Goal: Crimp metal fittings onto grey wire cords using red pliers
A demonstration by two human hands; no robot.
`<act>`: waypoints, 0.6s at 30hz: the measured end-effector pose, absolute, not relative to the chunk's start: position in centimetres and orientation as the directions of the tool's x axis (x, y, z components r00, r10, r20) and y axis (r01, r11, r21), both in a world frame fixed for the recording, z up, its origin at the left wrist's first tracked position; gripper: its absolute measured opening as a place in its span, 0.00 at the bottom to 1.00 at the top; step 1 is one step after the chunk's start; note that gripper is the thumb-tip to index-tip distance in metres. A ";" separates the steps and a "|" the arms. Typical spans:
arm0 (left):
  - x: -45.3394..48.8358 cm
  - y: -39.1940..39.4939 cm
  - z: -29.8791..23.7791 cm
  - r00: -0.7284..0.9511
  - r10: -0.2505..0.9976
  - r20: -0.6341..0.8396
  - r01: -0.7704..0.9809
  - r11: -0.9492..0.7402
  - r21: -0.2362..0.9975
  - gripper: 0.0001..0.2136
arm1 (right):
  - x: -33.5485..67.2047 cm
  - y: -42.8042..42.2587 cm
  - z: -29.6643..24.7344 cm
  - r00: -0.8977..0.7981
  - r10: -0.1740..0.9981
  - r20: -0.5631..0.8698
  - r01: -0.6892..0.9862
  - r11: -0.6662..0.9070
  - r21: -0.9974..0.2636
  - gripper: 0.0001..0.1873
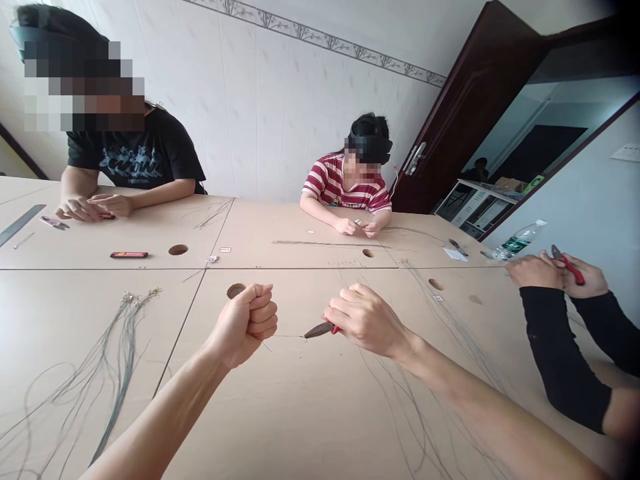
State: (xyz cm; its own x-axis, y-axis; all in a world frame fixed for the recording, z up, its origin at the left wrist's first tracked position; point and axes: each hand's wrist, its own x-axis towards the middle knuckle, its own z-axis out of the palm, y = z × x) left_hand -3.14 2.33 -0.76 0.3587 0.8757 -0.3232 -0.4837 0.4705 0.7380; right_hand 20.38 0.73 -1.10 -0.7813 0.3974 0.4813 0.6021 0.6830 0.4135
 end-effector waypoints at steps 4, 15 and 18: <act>-3.1 2.2 -1.0 0.352 0.871 -0.341 -0.485 0.482 0.730 0.20 | 20.6 0.7 -1.5 -0.782 0.400 0.478 0.602 0.684 0.413 0.12; -3.0 2.9 -2.7 0.381 0.863 -0.331 -0.499 0.494 0.713 0.21 | 20.6 1.2 -2.7 -0.778 0.398 0.487 0.600 0.702 0.384 0.12; -2.7 3.1 -3.2 0.413 0.859 -0.302 -0.484 0.488 0.727 0.20 | 21.1 1.5 -3.0 -0.768 0.417 0.486 0.617 0.686 0.387 0.13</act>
